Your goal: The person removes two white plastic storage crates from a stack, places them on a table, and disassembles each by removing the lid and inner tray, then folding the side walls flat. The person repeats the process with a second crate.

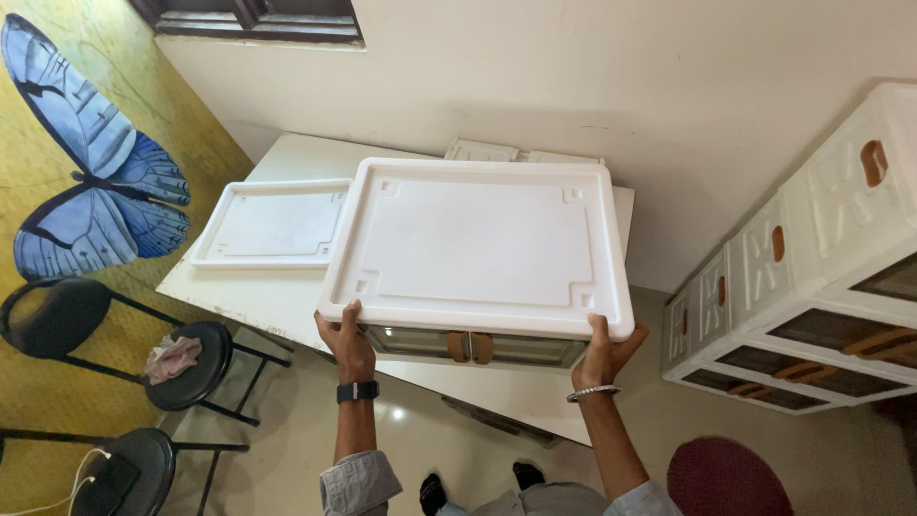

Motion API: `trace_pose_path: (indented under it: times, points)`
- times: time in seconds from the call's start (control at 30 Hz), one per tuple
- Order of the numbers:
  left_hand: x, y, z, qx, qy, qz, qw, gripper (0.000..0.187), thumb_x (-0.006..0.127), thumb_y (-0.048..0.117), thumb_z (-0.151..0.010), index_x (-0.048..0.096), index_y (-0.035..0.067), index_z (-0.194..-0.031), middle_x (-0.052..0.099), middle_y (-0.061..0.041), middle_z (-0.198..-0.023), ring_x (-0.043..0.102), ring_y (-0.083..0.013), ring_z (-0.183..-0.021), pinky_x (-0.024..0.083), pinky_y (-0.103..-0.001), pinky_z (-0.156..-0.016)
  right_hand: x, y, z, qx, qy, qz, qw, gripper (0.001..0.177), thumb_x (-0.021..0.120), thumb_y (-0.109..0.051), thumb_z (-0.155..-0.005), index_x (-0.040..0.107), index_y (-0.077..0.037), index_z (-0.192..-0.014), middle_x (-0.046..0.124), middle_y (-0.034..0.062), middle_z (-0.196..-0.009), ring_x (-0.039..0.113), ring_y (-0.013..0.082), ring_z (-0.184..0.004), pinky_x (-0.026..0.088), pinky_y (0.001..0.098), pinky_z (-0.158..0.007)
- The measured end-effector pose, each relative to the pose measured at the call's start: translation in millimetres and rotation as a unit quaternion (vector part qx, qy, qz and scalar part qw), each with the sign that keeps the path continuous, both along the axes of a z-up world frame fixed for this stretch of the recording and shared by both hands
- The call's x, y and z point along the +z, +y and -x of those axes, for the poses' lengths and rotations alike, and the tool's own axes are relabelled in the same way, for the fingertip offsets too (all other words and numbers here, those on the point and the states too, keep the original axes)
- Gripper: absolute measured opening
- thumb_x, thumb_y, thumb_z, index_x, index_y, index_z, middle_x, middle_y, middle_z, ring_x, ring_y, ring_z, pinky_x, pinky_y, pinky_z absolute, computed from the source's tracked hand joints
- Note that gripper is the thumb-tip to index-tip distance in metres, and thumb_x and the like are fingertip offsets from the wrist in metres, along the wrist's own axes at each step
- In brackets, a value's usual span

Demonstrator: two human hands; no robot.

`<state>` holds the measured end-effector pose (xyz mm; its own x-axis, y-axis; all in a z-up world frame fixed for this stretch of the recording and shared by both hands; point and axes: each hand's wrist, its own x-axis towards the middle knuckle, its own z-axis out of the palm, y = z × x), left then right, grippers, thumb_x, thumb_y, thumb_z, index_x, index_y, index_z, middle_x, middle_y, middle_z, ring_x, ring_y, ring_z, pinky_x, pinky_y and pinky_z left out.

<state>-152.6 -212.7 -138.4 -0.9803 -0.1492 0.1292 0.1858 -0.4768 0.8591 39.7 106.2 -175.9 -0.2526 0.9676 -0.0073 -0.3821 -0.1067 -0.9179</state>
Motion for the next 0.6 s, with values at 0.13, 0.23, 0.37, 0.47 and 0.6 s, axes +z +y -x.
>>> trace_pose_path:
  times: [0.13,0.23,0.37,0.47,0.6]
  points:
    - [-10.3,-9.8,30.8,-0.019,-0.022,0.018,0.999,0.054,0.072,0.012,-0.088,0.044,-0.001,-0.133,0.057,-0.012,-0.121,0.056,-0.0208,-0.110,0.047,-0.036,-0.097,-3.6,-18.5,12.3,-0.020,0.003,-0.004,1.000,0.058,0.072,-0.011,-0.081,0.034,-0.006,-0.125,0.046,0.0123,-0.122,0.050,0.0211,-0.117,0.042,0.0417,-0.109]
    - [-17.5,-19.2,50.5,-0.045,-0.038,0.033,0.998,0.053,0.073,0.012,-0.088,0.046,-0.001,-0.131,0.058,-0.013,-0.119,0.056,-0.0212,-0.108,0.048,-0.037,-0.094,-9.6,-37.5,14.6,-0.045,-0.011,-0.003,0.999,0.059,0.072,-0.011,-0.082,0.033,-0.006,-0.127,0.044,0.0124,-0.124,0.049,0.0208,-0.119,0.041,0.0412,-0.110]
    - [-26.2,-24.6,79.5,-0.071,-0.042,0.025,0.996,0.053,0.074,0.011,-0.086,0.047,-0.001,-0.130,0.059,-0.012,-0.117,0.058,-0.0213,-0.106,0.048,-0.036,-0.093,-16.6,-58.6,24.4,-0.077,-0.019,0.006,0.997,0.058,0.072,-0.011,-0.083,0.034,-0.005,-0.127,0.044,0.0120,-0.124,0.049,0.0206,-0.119,0.040,0.0402,-0.112]
    - [-35.7,-27.8,99.8,-0.089,-0.048,0.032,0.994,0.055,0.075,0.010,-0.085,0.047,-0.001,-0.130,0.059,-0.013,-0.117,0.058,-0.0220,-0.107,0.049,-0.036,-0.094,-22.0,-71.5,31.8,-0.098,-0.019,0.012,0.995,0.057,0.072,-0.011,-0.083,0.034,-0.005,-0.127,0.044,0.0122,-0.125,0.049,0.0208,-0.119,0.040,0.0401,-0.111]
    - [-48.2,-31.0,122.5,-0.116,-0.066,0.041,0.990,0.058,0.076,0.010,-0.084,0.045,-0.001,-0.132,0.060,-0.014,-0.119,0.060,-0.0232,-0.107,0.050,-0.036,-0.094,-26.2,-87.7,42.9,-0.125,-0.016,0.032,0.991,0.057,0.071,-0.011,-0.081,0.036,-0.005,-0.126,0.048,0.0112,-0.123,0.052,0.0206,-0.116,0.043,0.0394,-0.109]
